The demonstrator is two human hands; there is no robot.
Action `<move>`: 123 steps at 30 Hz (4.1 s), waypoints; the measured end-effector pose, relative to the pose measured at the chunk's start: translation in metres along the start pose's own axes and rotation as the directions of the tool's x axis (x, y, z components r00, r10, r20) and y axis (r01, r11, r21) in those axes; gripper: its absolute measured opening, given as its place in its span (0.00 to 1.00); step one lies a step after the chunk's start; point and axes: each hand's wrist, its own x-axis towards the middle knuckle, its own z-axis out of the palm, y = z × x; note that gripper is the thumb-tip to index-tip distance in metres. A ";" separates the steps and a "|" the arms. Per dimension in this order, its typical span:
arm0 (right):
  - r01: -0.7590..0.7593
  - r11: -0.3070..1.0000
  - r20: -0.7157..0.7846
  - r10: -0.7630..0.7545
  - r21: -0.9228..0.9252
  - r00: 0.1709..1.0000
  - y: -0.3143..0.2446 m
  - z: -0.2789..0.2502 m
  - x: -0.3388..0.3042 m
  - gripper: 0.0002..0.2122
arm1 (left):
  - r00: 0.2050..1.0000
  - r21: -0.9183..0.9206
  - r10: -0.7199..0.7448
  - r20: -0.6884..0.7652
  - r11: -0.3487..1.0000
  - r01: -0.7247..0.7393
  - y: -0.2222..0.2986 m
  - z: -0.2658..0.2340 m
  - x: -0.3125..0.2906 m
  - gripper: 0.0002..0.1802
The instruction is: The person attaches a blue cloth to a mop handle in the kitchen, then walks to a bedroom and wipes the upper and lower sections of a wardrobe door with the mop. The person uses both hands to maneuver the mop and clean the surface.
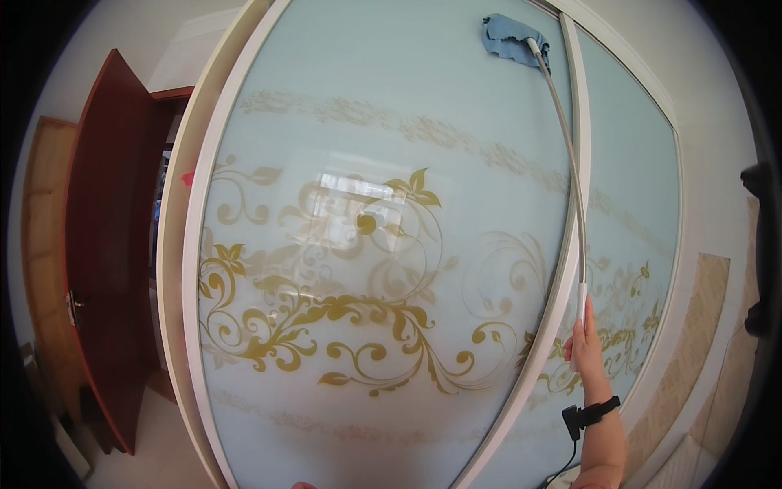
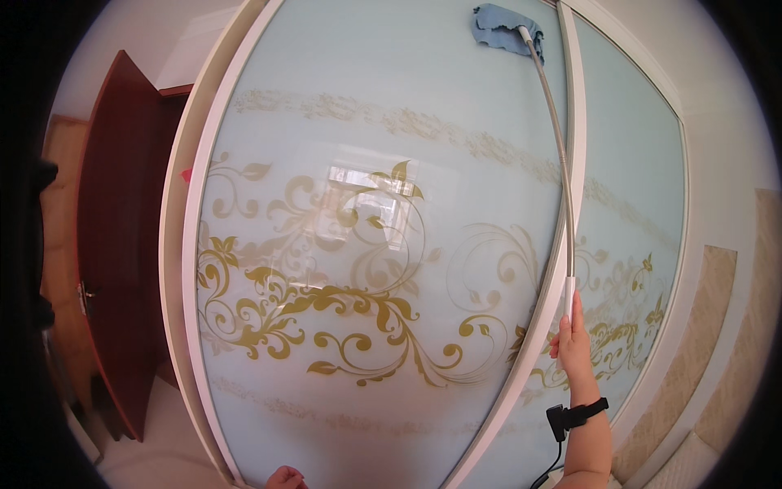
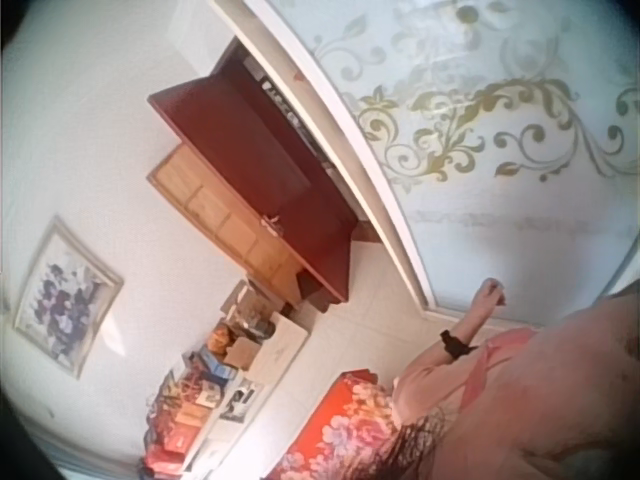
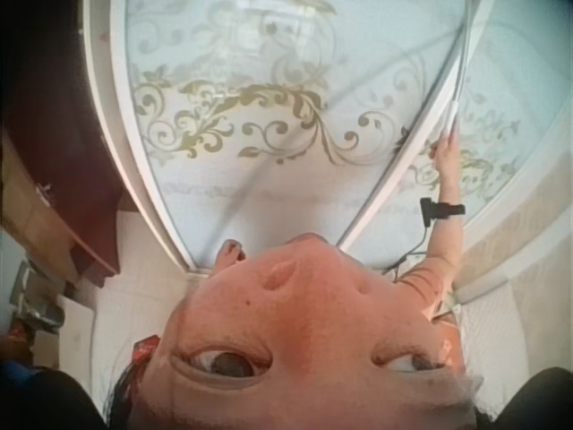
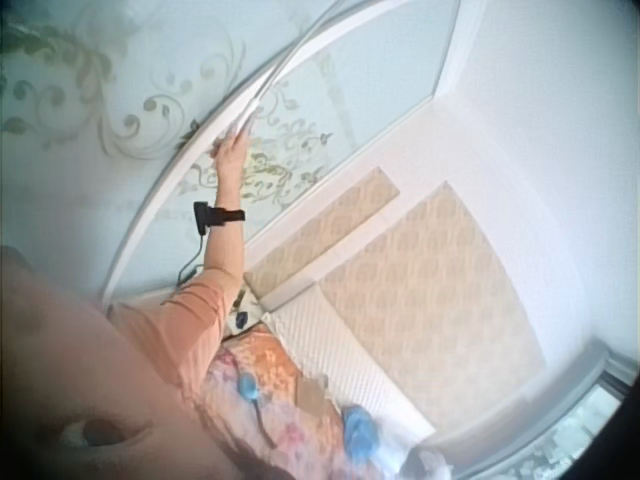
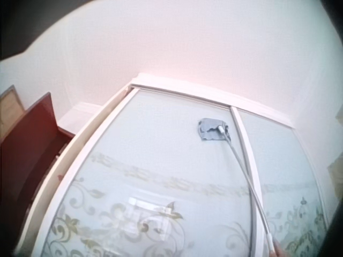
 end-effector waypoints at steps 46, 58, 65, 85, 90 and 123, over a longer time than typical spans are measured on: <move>-0.133 0.918 -0.126 0.092 -0.374 0.988 -0.042 -0.029 0.029 0.40 | 0.965 -0.002 -0.077 0.249 0.997 0.080 0.018 -0.015 0.001 0.10; -0.250 0.849 0.034 0.299 -0.466 0.954 0.056 -0.057 -0.225 0.40 | 0.911 0.100 -0.092 0.402 0.993 0.056 0.030 0.052 0.030 0.11; -0.026 0.935 -0.007 0.025 -0.354 1.000 -0.075 -0.035 0.052 0.40 | 0.934 -0.059 -0.100 0.343 0.990 0.128 0.023 0.046 0.001 0.13; -0.325 0.846 0.162 0.423 -0.423 0.891 -0.019 0.119 -0.347 0.37 | 0.624 0.285 0.539 0.565 0.582 -0.761 0.147 -0.028 0.098 0.14; -0.249 0.905 0.138 0.312 -0.346 0.940 -0.078 0.145 -0.491 0.26 | -0.042 0.092 0.725 0.688 -0.145 -0.985 0.231 0.038 0.081 0.31; -0.737 0.676 0.498 0.643 -0.013 0.581 -0.089 0.121 -0.584 0.20 | -0.289 0.159 0.595 0.750 -0.586 -0.795 0.158 0.087 0.060 0.05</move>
